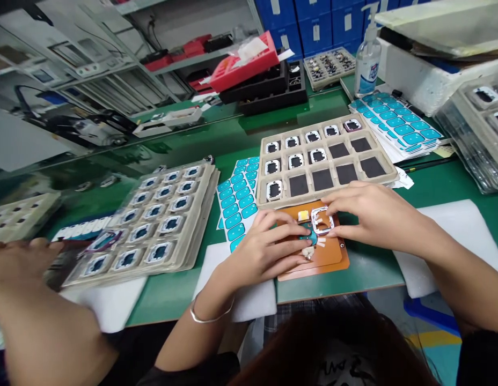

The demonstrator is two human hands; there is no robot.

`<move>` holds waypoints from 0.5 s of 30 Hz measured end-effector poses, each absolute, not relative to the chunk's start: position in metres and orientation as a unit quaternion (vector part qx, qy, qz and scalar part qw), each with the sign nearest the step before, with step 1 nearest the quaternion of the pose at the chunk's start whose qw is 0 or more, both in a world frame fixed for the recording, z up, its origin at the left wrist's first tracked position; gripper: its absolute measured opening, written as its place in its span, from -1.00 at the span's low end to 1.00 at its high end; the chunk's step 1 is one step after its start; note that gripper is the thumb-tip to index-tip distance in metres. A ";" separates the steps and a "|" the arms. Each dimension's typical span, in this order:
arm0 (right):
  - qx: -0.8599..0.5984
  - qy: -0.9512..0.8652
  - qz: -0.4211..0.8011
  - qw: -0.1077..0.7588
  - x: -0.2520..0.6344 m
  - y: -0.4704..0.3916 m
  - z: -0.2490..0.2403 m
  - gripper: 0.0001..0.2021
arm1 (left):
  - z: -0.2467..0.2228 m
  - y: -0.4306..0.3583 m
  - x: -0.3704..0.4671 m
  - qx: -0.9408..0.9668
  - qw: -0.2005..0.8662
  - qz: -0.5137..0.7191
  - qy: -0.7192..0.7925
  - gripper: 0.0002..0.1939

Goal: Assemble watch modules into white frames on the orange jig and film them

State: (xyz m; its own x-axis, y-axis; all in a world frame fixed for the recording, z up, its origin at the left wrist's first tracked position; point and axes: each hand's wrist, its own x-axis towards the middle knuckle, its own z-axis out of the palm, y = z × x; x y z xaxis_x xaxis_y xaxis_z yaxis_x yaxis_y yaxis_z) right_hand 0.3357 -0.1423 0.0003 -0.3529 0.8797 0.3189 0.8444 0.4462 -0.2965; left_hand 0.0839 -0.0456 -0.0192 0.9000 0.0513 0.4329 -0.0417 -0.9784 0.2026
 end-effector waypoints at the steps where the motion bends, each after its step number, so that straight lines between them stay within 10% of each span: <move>1: -0.522 -0.824 0.046 0.216 0.335 -0.142 0.001 -0.85 | -0.019 -0.045 0.084 0.970 0.103 0.221 0.003 -0.73; 15: -0.447 -0.848 0.007 0.284 0.310 -0.138 -0.012 -0.81 | -0.019 -0.042 0.080 0.945 0.063 0.299 0.117 -0.62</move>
State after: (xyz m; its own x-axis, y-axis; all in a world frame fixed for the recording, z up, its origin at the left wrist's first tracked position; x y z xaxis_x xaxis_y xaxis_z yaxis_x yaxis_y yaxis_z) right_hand 0.3100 -0.1379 -0.0118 -0.4382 0.7624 0.4762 0.7545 0.5999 -0.2661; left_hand 0.0796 -0.0418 -0.0195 0.7938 0.2595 0.5501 0.1845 -0.9645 0.1889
